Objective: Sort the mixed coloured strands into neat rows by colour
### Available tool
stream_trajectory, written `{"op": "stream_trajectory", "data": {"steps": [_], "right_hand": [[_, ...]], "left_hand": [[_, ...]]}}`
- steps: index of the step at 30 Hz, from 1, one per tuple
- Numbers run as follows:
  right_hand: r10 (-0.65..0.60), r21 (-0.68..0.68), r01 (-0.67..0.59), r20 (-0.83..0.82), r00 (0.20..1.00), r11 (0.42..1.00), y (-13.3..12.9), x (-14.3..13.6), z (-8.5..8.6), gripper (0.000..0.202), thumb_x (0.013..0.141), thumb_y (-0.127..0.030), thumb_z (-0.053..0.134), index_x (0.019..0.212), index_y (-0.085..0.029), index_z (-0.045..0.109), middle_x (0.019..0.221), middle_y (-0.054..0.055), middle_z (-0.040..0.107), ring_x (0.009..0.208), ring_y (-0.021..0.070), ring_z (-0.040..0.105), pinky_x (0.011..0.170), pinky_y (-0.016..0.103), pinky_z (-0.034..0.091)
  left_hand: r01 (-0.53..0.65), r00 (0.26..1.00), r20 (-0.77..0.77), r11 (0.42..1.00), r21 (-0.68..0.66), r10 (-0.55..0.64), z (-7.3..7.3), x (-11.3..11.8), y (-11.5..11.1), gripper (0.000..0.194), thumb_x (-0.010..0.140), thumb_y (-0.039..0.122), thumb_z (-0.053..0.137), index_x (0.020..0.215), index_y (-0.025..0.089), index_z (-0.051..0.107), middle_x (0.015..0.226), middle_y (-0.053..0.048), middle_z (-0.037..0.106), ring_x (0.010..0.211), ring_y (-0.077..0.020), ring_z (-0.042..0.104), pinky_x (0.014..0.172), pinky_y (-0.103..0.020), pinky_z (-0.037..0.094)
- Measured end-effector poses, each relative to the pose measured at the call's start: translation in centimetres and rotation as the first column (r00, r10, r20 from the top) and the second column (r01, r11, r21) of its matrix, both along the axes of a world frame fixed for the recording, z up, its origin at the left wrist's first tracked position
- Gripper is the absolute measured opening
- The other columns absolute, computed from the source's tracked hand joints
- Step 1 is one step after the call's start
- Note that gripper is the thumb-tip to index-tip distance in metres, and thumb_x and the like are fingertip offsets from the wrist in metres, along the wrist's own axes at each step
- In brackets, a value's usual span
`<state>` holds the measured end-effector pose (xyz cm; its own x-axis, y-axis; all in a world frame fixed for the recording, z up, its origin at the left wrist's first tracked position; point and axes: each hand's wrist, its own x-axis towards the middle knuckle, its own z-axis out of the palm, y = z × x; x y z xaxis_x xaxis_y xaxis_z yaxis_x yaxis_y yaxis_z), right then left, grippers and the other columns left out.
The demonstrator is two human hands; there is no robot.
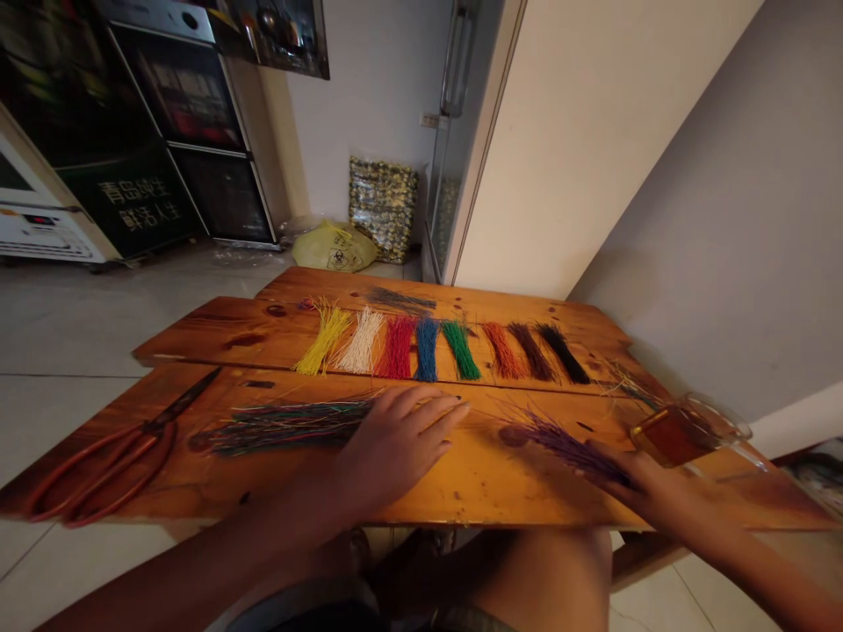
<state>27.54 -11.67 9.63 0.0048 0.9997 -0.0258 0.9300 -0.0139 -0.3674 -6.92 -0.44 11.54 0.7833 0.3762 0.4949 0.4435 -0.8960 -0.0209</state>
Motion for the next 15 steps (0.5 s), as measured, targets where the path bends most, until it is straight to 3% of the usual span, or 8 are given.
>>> {"op": "stream_trajectory", "data": {"steps": [5,9,15], "right_hand": [[0.067,0.001,-0.067,0.025,0.997,0.998,-0.8,-1.4,0.3,0.034,0.08,-0.032,0.05,0.109,-0.02,0.061,0.099,0.01,0.069,0.087,0.0266,0.065,0.075,0.034,0.051],[0.121,-0.046,-0.122,-0.02,0.992,0.992,-1.4,-2.2,0.6,0.029,0.083,-0.034,0.046,0.103,-0.02,0.062,0.093,0.009,0.07,0.081,0.025,0.066,0.069,0.031,0.052],[-0.048,0.066,0.052,-0.053,0.997,0.996,-1.8,0.5,0.2,0.035,0.075,-0.042,0.056,0.103,-0.021,0.063,0.096,0.008,0.07,0.087,0.0286,0.065,0.072,0.033,0.052]], "left_hand": [[0.029,1.0,-0.009,0.997,0.07,-0.029,0.4,1.2,0.2,0.026,0.089,0.022,0.048,0.115,0.023,0.054,0.103,0.001,0.064,0.098,-0.0179,0.046,0.079,-0.033,0.032],[0.061,0.998,0.018,0.998,0.031,-0.062,0.4,1.1,0.4,0.017,0.089,0.022,0.049,0.102,0.023,0.06,0.089,0.004,0.066,0.086,-0.0143,0.048,0.077,-0.032,0.03],[-0.052,0.998,-0.019,0.999,-0.008,0.051,0.1,-0.5,1.3,0.016,0.088,0.02,0.05,0.098,0.025,0.062,0.084,0.004,0.065,0.083,-0.0151,0.049,0.074,-0.034,0.029]]}}
